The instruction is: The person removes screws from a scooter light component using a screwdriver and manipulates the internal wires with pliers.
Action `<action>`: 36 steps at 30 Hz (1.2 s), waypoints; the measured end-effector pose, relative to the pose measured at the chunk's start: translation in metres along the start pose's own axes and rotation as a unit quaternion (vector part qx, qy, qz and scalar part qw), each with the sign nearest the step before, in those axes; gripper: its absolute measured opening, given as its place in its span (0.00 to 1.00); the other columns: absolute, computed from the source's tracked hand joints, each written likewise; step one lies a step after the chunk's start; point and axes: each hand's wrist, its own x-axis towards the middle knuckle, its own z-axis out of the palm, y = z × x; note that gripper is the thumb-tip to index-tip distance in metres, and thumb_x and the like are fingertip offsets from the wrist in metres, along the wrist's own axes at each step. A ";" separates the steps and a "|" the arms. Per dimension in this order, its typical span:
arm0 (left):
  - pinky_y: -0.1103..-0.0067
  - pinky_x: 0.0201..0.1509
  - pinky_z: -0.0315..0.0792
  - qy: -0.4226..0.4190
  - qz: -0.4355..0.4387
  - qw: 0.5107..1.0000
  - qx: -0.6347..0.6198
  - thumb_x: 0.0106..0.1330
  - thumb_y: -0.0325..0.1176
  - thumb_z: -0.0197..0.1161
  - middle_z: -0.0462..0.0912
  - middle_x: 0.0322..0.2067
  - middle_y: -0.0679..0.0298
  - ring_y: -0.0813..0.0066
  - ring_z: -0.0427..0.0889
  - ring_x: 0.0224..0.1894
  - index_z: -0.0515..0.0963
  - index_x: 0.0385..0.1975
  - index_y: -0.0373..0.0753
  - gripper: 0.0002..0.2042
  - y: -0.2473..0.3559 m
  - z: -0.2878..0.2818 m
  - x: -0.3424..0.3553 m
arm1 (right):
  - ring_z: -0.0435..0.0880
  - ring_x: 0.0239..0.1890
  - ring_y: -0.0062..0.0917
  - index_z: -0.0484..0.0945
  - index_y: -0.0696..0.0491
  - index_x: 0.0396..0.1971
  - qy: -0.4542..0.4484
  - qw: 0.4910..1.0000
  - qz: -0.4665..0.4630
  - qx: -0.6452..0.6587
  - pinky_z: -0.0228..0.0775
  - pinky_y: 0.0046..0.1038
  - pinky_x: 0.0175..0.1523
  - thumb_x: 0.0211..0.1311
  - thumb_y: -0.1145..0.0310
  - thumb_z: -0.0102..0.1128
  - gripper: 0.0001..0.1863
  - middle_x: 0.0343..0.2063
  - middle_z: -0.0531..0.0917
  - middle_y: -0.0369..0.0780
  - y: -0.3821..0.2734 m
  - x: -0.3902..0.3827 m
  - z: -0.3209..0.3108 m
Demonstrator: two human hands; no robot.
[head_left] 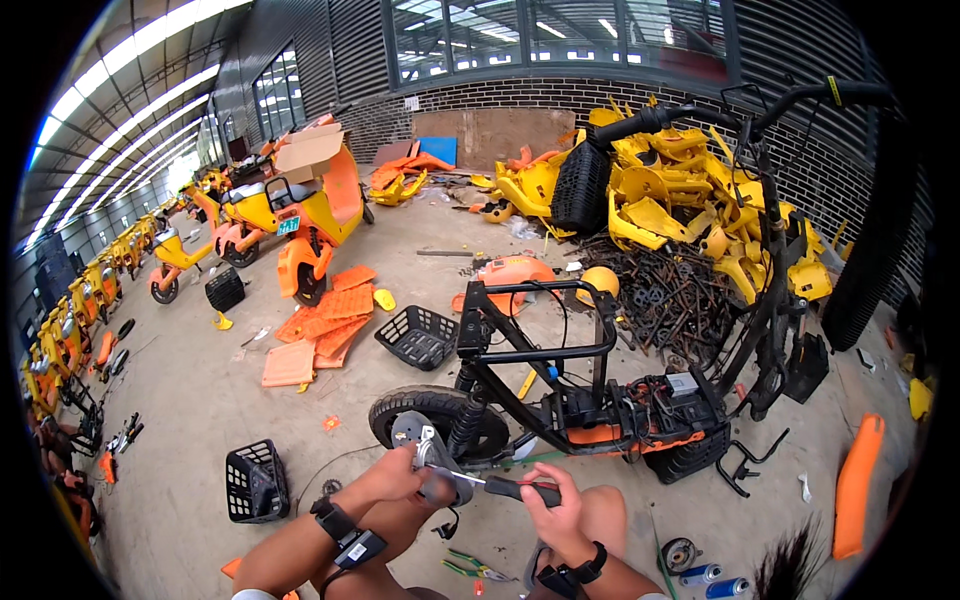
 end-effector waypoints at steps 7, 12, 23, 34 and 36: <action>0.66 0.36 0.77 0.087 0.084 0.993 0.001 0.62 0.31 0.59 0.81 0.31 0.44 0.54 0.84 0.34 0.70 0.45 0.27 0.16 -0.035 0.001 0.016 | 0.75 0.31 0.19 0.69 0.58 0.53 -0.038 0.983 -0.150 -0.094 0.71 0.20 0.37 0.48 0.80 0.66 0.29 0.43 0.76 0.42 0.000 0.006 0.009; 0.77 0.31 0.82 0.010 0.039 0.977 -0.208 0.65 0.22 0.57 0.80 0.39 0.55 0.68 0.85 0.30 0.65 0.54 0.30 0.18 0.000 -0.009 -0.001 | 0.77 0.31 0.18 0.67 0.58 0.56 -0.052 0.997 -0.044 -0.045 0.70 0.18 0.36 0.52 0.79 0.64 0.28 0.43 0.77 0.42 0.003 0.000 0.006; 0.78 0.31 0.82 -0.017 0.045 0.965 -0.258 0.67 0.24 0.57 0.81 0.38 0.57 0.71 0.84 0.32 0.66 0.55 0.31 0.17 0.014 -0.010 0.000 | 0.79 0.37 0.25 0.72 0.60 0.45 0.038 0.995 -0.093 -0.007 0.73 0.23 0.42 0.52 0.79 0.63 0.19 0.39 0.78 0.46 -0.001 0.001 -0.001; 0.75 0.33 0.75 0.142 0.161 0.850 -0.481 0.69 0.27 0.55 0.81 0.38 0.58 0.71 0.81 0.35 0.69 0.47 0.34 0.10 0.013 -0.028 -0.006 | 0.75 0.20 0.21 0.74 0.56 0.48 0.157 0.903 0.217 0.335 0.73 0.25 0.34 0.67 0.67 0.52 0.14 0.35 0.82 0.42 0.013 0.028 -0.014; 0.75 0.36 0.75 0.118 0.183 0.843 -0.491 0.69 0.28 0.55 0.81 0.38 0.58 0.71 0.81 0.35 0.70 0.46 0.34 0.09 0.018 -0.038 -0.008 | 0.77 0.23 0.24 0.67 0.53 0.58 0.100 0.845 0.246 0.464 0.74 0.32 0.42 0.67 0.67 0.51 0.20 0.39 0.80 0.44 0.006 0.035 -0.008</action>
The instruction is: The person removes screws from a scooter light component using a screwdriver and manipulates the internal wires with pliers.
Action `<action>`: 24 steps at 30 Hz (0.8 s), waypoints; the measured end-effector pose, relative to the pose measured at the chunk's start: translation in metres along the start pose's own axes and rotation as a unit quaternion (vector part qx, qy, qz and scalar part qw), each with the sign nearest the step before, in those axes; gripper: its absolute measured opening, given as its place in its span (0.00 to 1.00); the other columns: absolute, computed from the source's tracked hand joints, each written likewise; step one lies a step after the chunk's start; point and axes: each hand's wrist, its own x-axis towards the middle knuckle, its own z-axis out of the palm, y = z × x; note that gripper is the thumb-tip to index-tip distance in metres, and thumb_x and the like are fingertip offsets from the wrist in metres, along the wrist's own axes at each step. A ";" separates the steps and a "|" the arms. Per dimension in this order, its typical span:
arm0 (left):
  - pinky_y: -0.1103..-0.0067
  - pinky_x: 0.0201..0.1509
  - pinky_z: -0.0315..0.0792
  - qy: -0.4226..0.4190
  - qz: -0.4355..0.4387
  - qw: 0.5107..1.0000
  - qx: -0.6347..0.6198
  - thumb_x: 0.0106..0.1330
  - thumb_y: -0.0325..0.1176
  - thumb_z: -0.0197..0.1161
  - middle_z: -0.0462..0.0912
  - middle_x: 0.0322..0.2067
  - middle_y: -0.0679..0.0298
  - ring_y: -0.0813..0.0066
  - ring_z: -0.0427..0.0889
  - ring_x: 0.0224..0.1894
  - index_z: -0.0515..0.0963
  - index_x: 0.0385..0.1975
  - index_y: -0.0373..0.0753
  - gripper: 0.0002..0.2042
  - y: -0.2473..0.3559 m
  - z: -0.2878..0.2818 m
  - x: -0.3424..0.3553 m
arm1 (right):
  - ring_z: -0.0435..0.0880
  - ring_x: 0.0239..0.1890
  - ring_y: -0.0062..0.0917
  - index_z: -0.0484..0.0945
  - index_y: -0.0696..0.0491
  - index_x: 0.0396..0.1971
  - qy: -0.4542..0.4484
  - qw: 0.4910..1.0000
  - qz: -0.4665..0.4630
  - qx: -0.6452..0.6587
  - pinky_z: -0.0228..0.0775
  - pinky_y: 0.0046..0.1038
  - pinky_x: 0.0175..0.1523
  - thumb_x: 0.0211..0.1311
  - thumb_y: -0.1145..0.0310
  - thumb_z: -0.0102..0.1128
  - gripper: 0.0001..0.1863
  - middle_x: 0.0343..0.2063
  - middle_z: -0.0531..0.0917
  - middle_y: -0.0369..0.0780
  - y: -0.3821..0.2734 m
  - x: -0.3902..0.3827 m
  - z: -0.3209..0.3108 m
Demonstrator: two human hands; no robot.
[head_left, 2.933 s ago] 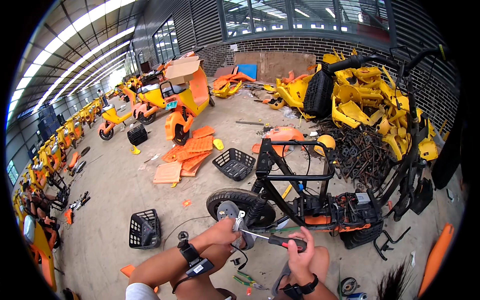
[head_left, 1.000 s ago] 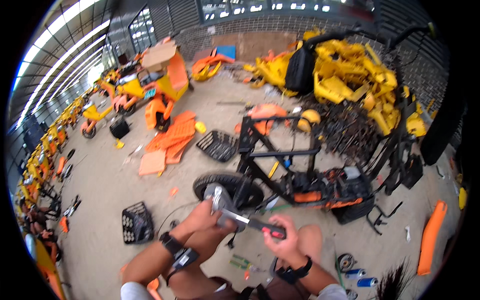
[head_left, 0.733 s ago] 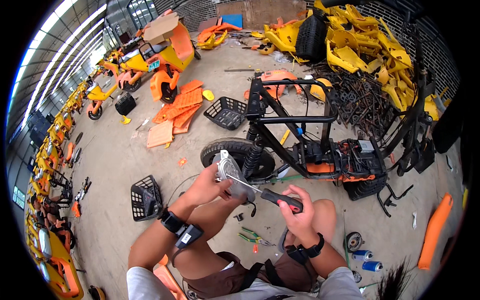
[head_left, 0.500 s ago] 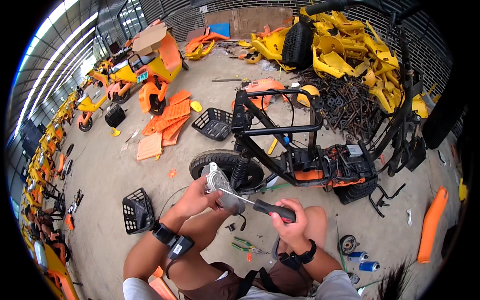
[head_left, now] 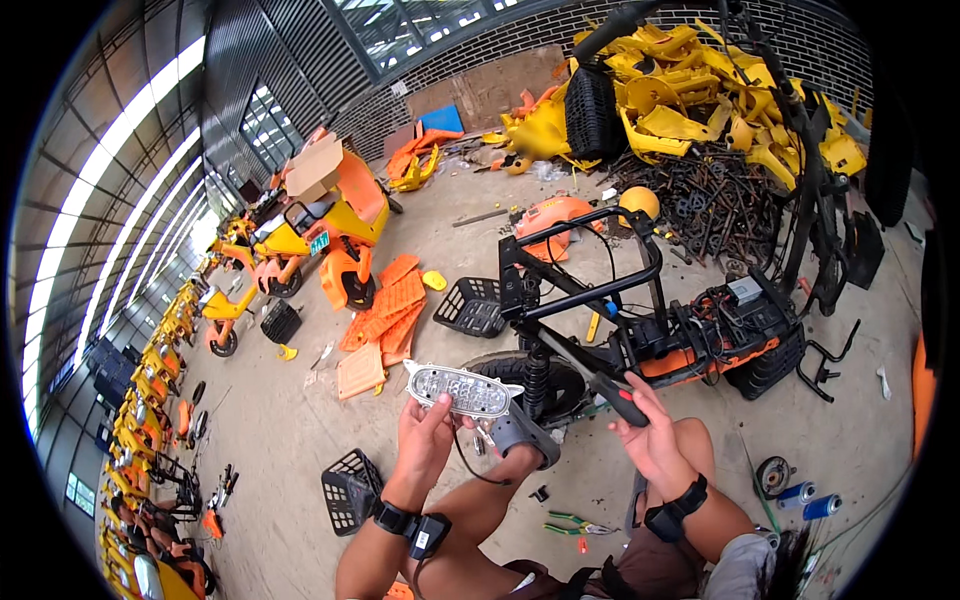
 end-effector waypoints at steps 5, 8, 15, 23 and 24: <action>0.70 0.42 0.76 -0.069 -0.018 0.997 -0.029 0.67 0.30 0.59 0.81 0.41 0.57 0.66 0.81 0.36 0.70 0.48 0.35 0.13 -0.008 0.015 -0.008 | 0.80 0.39 0.34 0.55 0.50 0.68 -0.158 0.977 0.128 0.064 0.66 0.44 0.60 0.57 0.76 0.56 0.37 0.45 0.78 0.48 -0.004 -0.009 0.001; 0.66 0.46 0.77 -0.128 -0.045 0.991 0.004 0.67 0.30 0.59 0.81 0.45 0.54 0.60 0.82 0.40 0.69 0.53 0.34 0.16 -0.010 0.025 -0.014 | 0.79 0.36 0.31 0.65 0.55 0.61 -0.183 0.974 0.118 0.060 0.69 0.37 0.48 0.55 0.79 0.55 0.30 0.39 0.78 0.45 0.012 -0.002 -0.020; 0.63 0.52 0.78 -0.175 -0.197 0.963 0.060 0.70 0.28 0.55 0.81 0.46 0.50 0.57 0.84 0.45 0.67 0.55 0.28 0.16 -0.033 0.055 -0.030 | 0.74 0.21 0.17 0.72 0.59 0.55 -0.189 0.968 0.160 -0.033 0.66 0.20 0.28 0.66 0.64 0.58 0.22 0.32 0.80 0.37 0.006 -0.015 -0.012; 0.65 0.45 0.82 -0.155 -0.303 0.938 0.060 0.72 0.32 0.54 0.81 0.47 0.51 0.58 0.84 0.45 0.67 0.56 0.29 0.17 -0.041 0.065 -0.019 | 0.75 0.23 0.14 0.78 0.59 0.49 -0.079 0.980 0.158 -0.096 0.68 0.19 0.29 0.61 0.66 0.65 0.19 0.30 0.81 0.35 0.006 -0.010 -0.006; 0.65 0.45 0.82 -0.158 -0.317 0.932 0.073 0.71 0.30 0.55 0.81 0.47 0.51 0.58 0.83 0.46 0.67 0.56 0.29 0.17 -0.041 0.065 -0.017 | 0.75 0.23 0.14 0.78 0.60 0.49 -0.079 0.980 0.163 -0.085 0.69 0.19 0.29 0.62 0.66 0.64 0.19 0.30 0.82 0.35 0.006 -0.009 -0.008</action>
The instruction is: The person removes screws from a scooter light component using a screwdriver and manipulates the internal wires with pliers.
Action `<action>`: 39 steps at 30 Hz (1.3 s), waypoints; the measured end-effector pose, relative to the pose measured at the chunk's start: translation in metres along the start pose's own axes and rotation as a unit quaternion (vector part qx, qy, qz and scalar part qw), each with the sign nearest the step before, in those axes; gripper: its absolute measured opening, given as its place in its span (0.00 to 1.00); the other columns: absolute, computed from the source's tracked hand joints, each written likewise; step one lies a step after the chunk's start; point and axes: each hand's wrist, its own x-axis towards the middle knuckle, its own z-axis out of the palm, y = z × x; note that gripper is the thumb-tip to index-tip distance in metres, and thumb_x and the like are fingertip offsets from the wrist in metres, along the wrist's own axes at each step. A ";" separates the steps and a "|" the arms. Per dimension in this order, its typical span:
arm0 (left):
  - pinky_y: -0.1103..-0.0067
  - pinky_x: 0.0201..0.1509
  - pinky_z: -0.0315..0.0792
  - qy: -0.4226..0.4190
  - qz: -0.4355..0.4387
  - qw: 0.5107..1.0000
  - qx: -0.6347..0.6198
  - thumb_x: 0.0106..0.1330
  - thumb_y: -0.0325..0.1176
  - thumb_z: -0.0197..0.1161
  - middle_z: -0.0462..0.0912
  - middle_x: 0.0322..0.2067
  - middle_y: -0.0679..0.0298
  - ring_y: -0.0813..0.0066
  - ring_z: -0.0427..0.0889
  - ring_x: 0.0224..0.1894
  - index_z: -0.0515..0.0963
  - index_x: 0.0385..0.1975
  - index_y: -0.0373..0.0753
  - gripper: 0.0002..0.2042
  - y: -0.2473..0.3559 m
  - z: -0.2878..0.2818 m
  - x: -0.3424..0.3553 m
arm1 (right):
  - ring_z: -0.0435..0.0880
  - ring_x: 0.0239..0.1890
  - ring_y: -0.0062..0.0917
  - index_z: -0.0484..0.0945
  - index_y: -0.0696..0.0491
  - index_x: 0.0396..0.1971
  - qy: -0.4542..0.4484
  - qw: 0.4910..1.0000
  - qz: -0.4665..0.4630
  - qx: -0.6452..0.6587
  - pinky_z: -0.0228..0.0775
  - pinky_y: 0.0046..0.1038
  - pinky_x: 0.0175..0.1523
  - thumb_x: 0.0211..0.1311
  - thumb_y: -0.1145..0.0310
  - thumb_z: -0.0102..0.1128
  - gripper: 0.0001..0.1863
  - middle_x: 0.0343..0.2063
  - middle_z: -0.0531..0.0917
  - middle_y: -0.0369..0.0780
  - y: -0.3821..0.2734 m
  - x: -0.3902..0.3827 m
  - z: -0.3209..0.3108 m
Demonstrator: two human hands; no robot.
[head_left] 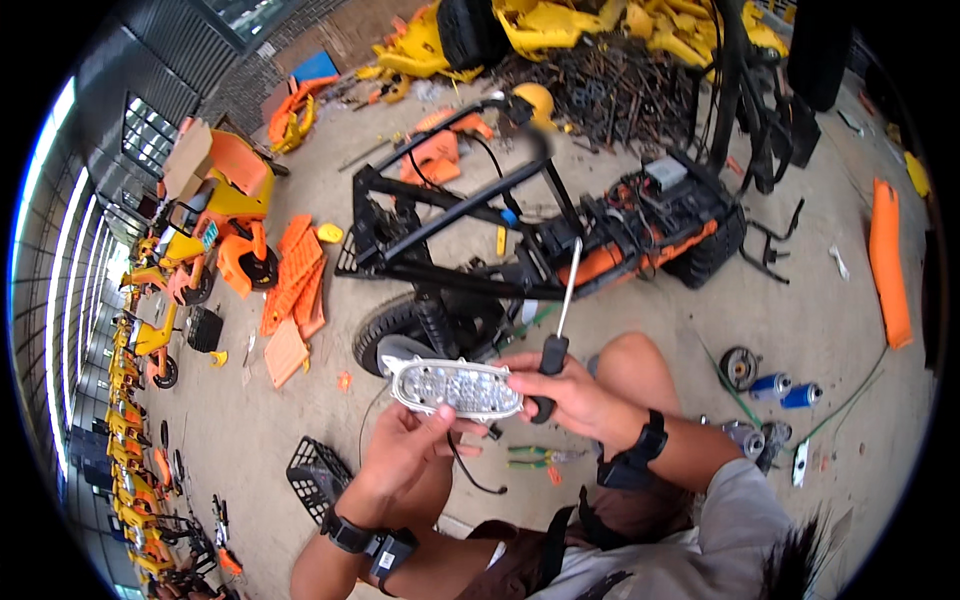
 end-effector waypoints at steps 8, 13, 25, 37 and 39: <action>0.75 0.39 0.82 0.010 -0.037 0.998 0.042 0.67 0.26 0.59 0.83 0.42 0.54 0.67 0.85 0.40 0.72 0.51 0.29 0.14 0.004 -0.012 0.000 | 0.72 0.24 0.13 0.75 0.60 0.50 -0.017 0.998 0.005 0.059 0.68 0.22 0.32 0.64 0.66 0.60 0.18 0.29 0.80 0.35 0.002 0.008 0.001; 0.80 0.32 0.79 -0.013 -0.056 0.998 0.033 0.67 0.28 0.60 0.83 0.38 0.55 0.72 0.84 0.28 0.74 0.49 0.28 0.14 0.000 -0.015 -0.007 | 0.72 0.25 0.14 0.76 0.58 0.49 0.032 0.998 -0.039 0.029 0.67 0.22 0.32 0.62 0.69 0.61 0.16 0.30 0.80 0.35 0.004 0.003 0.000; 0.86 0.30 0.71 -0.020 -0.023 0.976 0.217 0.63 0.25 0.62 0.81 0.32 0.65 0.87 0.76 0.30 0.74 0.49 0.30 0.15 -0.017 -0.018 -0.009 | 0.75 0.25 0.11 0.81 0.61 0.43 0.145 0.954 -0.134 -0.226 0.66 0.16 0.29 0.57 0.69 0.68 0.15 0.28 0.83 0.35 0.014 0.002 0.005; 0.83 0.38 0.75 0.004 0.080 0.923 0.375 0.62 0.22 0.65 0.83 0.35 0.63 0.82 0.79 0.36 0.78 0.44 0.30 0.11 0.000 -0.005 -0.015 | 0.80 0.30 0.14 0.84 0.60 0.38 -0.062 0.935 -0.017 -0.350 0.71 0.17 0.36 0.50 0.70 0.72 0.15 0.28 0.85 0.37 -0.011 -0.003 -0.014; 0.82 0.28 0.69 0.015 0.068 0.945 0.319 0.57 0.21 0.69 0.76 0.24 0.68 0.87 0.72 0.25 0.79 0.42 0.29 0.13 0.008 0.006 -0.021 | 0.80 0.30 0.15 0.84 0.60 0.38 -0.093 0.938 0.058 -0.329 0.70 0.17 0.35 0.49 0.70 0.72 0.15 0.28 0.85 0.37 -0.023 -0.008 -0.012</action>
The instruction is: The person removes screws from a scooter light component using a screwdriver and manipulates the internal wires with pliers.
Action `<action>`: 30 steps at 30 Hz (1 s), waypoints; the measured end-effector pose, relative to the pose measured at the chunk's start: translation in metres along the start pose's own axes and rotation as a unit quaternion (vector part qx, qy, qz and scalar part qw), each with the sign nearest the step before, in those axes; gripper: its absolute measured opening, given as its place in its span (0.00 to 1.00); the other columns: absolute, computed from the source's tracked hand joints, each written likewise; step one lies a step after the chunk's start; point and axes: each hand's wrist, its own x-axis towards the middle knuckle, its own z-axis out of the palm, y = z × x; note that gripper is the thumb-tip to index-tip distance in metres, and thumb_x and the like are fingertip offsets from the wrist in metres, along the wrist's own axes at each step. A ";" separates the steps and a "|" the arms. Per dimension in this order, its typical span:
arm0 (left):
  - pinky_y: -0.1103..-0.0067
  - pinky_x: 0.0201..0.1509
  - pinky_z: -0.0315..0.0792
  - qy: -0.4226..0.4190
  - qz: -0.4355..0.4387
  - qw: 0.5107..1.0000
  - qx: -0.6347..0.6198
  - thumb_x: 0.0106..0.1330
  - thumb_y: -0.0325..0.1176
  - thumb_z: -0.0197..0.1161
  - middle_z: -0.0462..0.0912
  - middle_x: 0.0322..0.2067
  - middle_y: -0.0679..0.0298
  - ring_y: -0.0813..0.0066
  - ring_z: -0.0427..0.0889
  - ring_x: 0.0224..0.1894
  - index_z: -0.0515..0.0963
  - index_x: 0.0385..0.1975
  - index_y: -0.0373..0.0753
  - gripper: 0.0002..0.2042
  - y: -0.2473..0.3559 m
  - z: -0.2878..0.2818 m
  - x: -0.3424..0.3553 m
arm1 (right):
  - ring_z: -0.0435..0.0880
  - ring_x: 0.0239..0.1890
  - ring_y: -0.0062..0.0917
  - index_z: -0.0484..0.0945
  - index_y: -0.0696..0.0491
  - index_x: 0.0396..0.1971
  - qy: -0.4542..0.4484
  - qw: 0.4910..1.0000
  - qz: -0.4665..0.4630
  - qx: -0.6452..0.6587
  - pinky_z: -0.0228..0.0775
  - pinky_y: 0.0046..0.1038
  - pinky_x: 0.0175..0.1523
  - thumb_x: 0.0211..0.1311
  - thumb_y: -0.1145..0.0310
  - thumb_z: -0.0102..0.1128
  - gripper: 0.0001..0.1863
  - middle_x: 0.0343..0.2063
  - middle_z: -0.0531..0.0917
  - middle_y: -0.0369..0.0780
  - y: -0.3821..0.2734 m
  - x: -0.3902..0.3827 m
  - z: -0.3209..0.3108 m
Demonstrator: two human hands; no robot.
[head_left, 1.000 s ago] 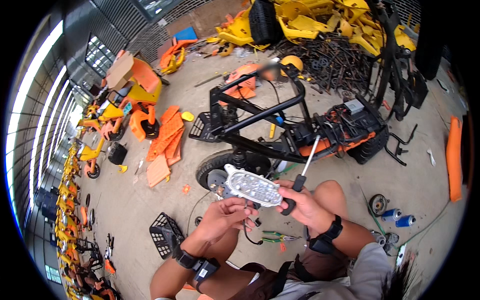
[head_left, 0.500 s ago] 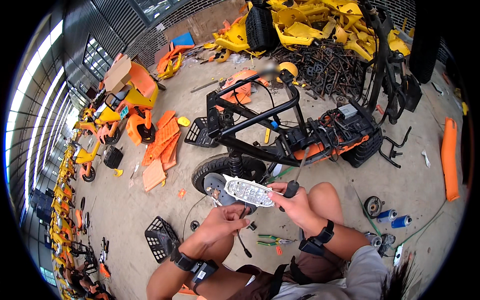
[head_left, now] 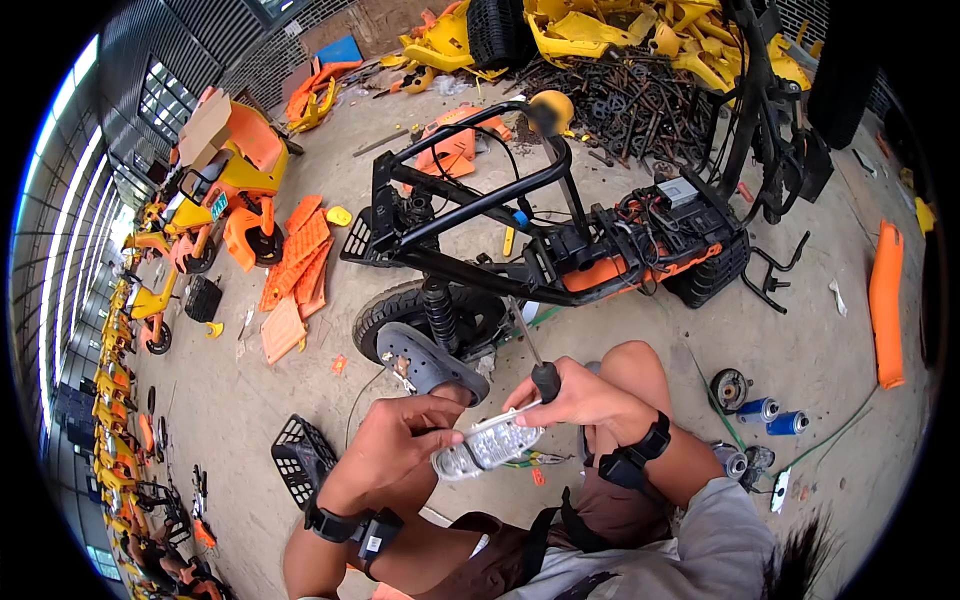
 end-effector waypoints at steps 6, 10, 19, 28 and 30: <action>0.85 0.27 0.62 -0.065 0.125 0.988 0.056 0.54 0.24 0.72 0.73 0.23 0.72 0.88 0.66 0.24 0.81 0.38 0.30 0.13 0.010 -0.011 0.004 | 0.77 0.26 0.12 0.84 0.58 0.39 -0.097 0.992 0.015 0.077 0.65 0.14 0.30 0.51 0.65 0.71 0.17 0.27 0.83 0.34 0.009 -0.004 -0.008; 0.85 0.35 0.70 -0.027 0.008 0.997 -0.068 0.60 0.28 0.68 0.84 0.29 0.69 0.87 0.75 0.32 0.83 0.38 0.32 0.09 0.008 -0.008 0.003 | 0.77 0.27 0.13 0.82 0.60 0.41 -0.080 0.963 -0.015 0.256 0.66 0.15 0.30 0.52 0.68 0.69 0.17 0.30 0.83 0.35 0.017 -0.002 0.000; 0.81 0.31 0.74 -0.056 0.013 0.994 -0.093 0.64 0.18 0.55 0.80 0.35 0.66 0.80 0.77 0.29 0.70 0.54 0.36 0.18 -0.033 0.000 0.008 | 0.77 0.31 0.14 0.79 0.59 0.45 0.028 0.916 -0.047 0.397 0.68 0.16 0.34 0.58 0.69 0.66 0.16 0.36 0.83 0.37 0.026 0.020 0.021; 0.83 0.28 0.75 -0.064 0.039 0.979 -0.189 0.65 0.31 0.64 0.81 0.40 0.65 0.79 0.81 0.32 0.70 0.54 0.35 0.19 -0.028 0.006 0.021 | 0.75 0.32 0.13 0.77 0.57 0.49 0.102 0.927 -0.074 0.354 0.67 0.16 0.37 0.62 0.68 0.63 0.17 0.37 0.82 0.36 0.030 0.021 0.031; 0.81 0.28 0.76 -0.041 0.018 0.976 -0.213 0.66 0.31 0.64 0.82 0.41 0.64 0.77 0.82 0.31 0.71 0.53 0.35 0.18 -0.030 0.005 0.021 | 0.74 0.33 0.13 0.77 0.57 0.50 0.100 0.930 -0.070 0.348 0.66 0.16 0.37 0.62 0.67 0.63 0.18 0.37 0.82 0.35 0.021 0.019 0.032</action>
